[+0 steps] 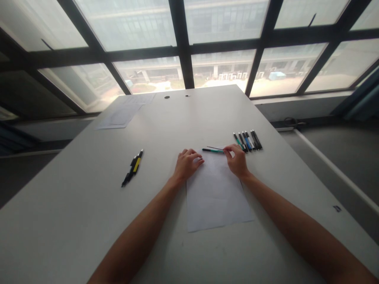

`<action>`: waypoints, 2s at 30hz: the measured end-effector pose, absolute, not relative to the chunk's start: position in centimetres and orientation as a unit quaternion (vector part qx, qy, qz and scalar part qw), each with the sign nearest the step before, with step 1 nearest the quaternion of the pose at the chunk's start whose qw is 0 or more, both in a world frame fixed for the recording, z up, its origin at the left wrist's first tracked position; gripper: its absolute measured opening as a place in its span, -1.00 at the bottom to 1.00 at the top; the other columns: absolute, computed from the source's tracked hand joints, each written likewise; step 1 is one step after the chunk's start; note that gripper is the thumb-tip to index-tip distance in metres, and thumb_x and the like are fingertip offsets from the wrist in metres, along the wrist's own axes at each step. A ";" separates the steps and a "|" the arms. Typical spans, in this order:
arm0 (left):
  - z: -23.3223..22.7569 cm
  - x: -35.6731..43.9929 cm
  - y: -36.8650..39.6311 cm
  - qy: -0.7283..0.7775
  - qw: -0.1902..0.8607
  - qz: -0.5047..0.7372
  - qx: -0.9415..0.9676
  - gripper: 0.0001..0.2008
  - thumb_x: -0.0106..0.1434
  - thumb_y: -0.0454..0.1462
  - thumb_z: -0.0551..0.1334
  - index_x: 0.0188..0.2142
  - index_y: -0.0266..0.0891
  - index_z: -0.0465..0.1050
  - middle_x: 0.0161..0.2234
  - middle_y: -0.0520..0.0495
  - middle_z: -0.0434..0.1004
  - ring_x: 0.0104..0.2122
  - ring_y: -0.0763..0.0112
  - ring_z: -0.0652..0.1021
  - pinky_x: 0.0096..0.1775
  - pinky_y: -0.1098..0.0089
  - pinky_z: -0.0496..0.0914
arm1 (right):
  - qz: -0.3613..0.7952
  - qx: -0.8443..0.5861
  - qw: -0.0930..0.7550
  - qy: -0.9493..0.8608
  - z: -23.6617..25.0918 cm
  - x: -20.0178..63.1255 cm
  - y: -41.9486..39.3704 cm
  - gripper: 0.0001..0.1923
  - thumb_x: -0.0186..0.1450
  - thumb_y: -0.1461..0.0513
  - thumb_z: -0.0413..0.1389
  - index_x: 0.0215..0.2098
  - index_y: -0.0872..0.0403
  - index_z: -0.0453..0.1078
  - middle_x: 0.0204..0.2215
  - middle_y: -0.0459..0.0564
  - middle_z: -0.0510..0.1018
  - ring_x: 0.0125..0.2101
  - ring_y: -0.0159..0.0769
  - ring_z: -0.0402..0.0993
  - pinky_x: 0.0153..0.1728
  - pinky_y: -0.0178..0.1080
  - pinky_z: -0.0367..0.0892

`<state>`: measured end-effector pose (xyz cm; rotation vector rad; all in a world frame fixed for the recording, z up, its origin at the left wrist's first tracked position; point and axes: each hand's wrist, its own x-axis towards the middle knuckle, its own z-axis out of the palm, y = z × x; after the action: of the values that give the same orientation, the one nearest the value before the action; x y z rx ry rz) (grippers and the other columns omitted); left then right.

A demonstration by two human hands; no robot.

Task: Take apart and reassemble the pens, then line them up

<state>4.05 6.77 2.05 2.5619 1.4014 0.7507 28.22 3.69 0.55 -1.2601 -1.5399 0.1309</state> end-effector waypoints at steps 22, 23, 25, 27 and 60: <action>2.0 4.5 7.0 0.400 0.105 0.435 0.799 -0.91 0.23 -0.20 0.38 -0.28 -0.15 0.57 -0.36 -0.01 0.61 -0.30 0.31 0.56 -0.13 0.25 0.43 | 0.084 -0.510 0.482 -0.707 0.9 27.7 3.2 -0.89 0.35 0.28 0.13 -0.34 0.02 0.46 -0.35 -0.01 0.56 -0.21 -0.15 0.41 -0.11 -0.10 0.29; 2.1 4.5 7.0 0.400 0.105 0.434 0.800 -0.90 0.23 -0.20 0.38 -0.28 -0.15 0.57 -0.36 -0.01 0.61 -0.30 0.31 0.56 -0.13 0.25 0.43 | 0.083 -0.510 0.482 -0.708 0.9 27.7 3.2 -0.89 0.35 0.29 0.13 -0.34 0.02 0.46 -0.35 -0.01 0.56 -0.22 -0.15 0.41 -0.11 -0.10 0.29; 2.1 4.6 7.0 0.397 0.107 0.432 0.802 -0.90 0.23 -0.20 0.38 -0.28 -0.15 0.57 -0.36 -0.02 0.62 -0.29 0.31 0.56 -0.14 0.24 0.44 | 0.083 -0.511 0.479 -0.709 0.9 27.8 3.2 -0.89 0.35 0.29 0.13 -0.35 0.02 0.46 -0.35 -0.01 0.56 -0.22 -0.15 0.41 -0.11 -0.11 0.29; 2.1 4.7 6.9 0.391 0.109 0.431 0.806 -0.91 0.23 -0.21 0.38 -0.28 -0.14 0.58 -0.35 -0.02 0.62 -0.28 0.30 0.56 -0.14 0.24 0.44 | 0.082 -0.513 0.474 -0.711 0.9 27.7 3.2 -0.89 0.35 0.29 0.14 -0.34 0.02 0.46 -0.35 -0.01 0.56 -0.21 -0.15 0.41 -0.11 -0.11 0.28; 1.7 4.6 7.1 0.348 0.126 0.363 0.855 -0.87 0.34 -0.18 0.26 -0.22 -0.12 0.59 -0.28 -0.04 0.67 -0.22 0.28 0.57 -0.07 0.24 0.43 | 0.115 -0.473 0.466 -0.739 1.2 27.5 2.9 -0.83 0.38 0.20 0.12 -0.37 0.02 0.48 -0.37 -0.02 0.58 -0.26 -0.19 0.44 -0.12 -0.10 0.31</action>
<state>4.63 7.11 1.67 2.4909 1.0124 1.0561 27.52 2.95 1.21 -1.1600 -1.8138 0.2817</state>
